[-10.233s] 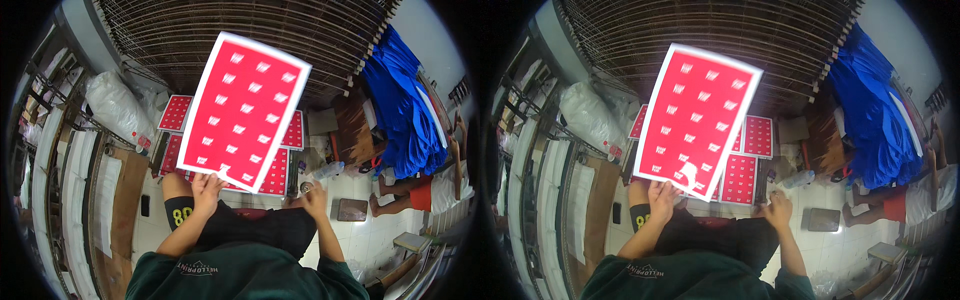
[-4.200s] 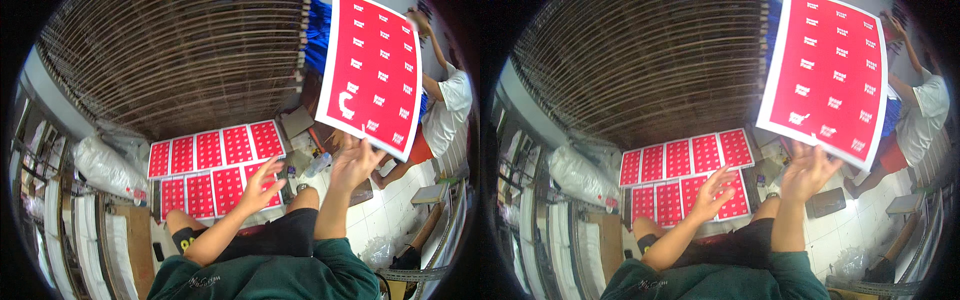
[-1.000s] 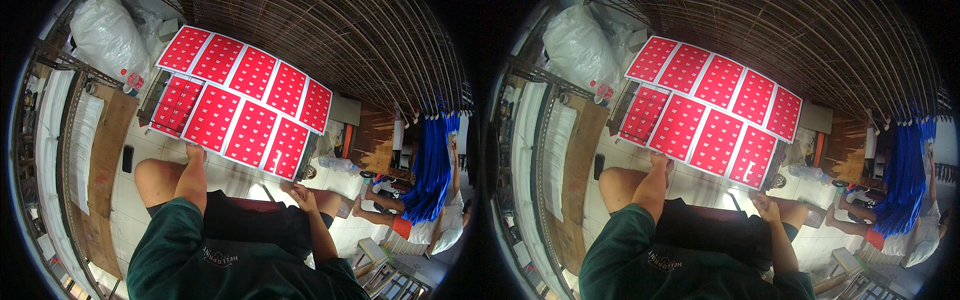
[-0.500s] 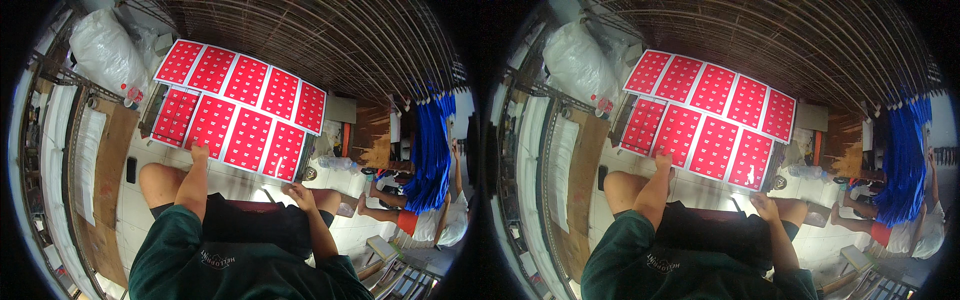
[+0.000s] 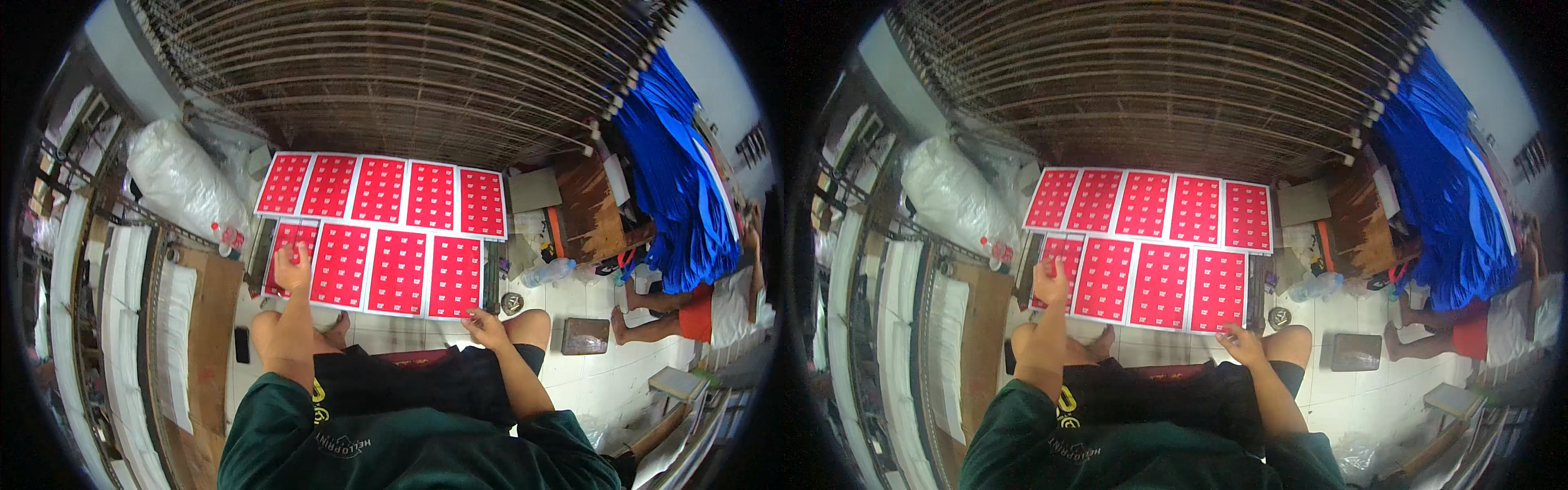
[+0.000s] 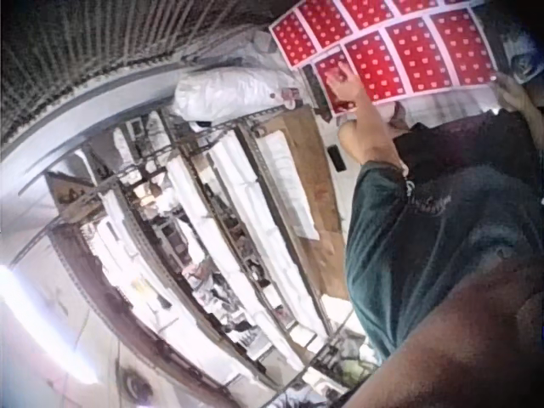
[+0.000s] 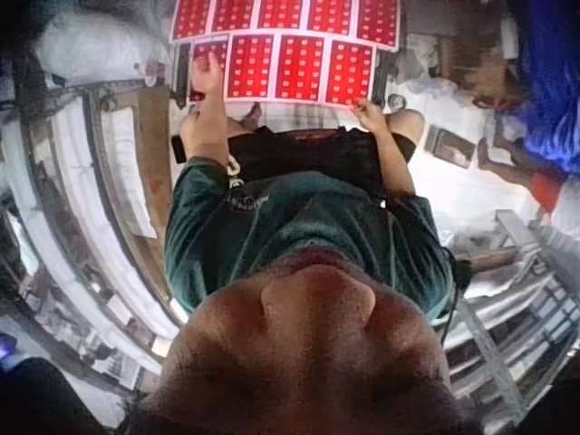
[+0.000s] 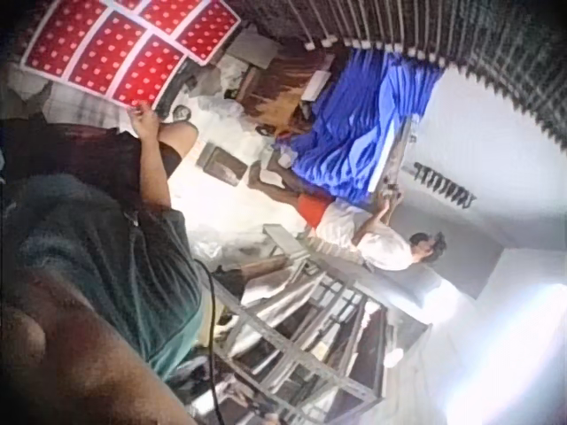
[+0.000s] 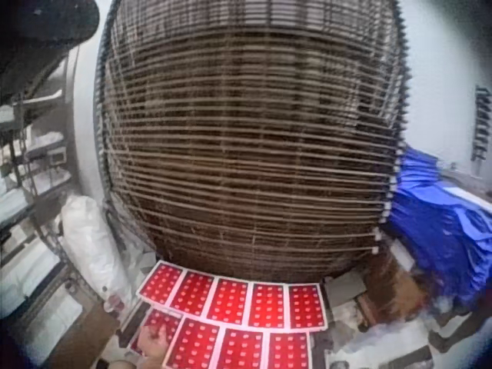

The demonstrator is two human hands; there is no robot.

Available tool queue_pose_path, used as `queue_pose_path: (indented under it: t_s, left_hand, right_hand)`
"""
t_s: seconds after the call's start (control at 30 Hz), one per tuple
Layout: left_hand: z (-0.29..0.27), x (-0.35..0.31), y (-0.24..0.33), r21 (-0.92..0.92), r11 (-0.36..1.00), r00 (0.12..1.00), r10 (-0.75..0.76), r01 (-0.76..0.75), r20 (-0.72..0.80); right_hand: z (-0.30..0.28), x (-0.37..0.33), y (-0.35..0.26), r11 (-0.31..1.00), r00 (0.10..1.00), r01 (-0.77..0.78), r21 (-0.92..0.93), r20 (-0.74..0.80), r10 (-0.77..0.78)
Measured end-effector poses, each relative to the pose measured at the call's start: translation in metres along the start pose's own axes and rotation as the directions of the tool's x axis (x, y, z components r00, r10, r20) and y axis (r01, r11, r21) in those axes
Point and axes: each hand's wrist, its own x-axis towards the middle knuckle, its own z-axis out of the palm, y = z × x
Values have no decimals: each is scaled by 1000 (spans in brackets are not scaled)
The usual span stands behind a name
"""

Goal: The person sits on the floor and repeatedly picks up red printed sheets from a stack, briefly holds them, and places them back down. A coworker in the background handles blue fabric items.

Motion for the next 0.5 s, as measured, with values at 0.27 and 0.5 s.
queue_pose_path:
  t_s: [0.27,0.5]
  left_hand:
    - [-34,49,5,216,973,965,26,-85,259]
    - [-37,58,37,179,982,997,55,-63,49]
  right_hand:
    - [-16,-14,-15,996,994,75,-47,-81,-78]
    - [-31,-23,-14,978,960,201,52,-207,-187]
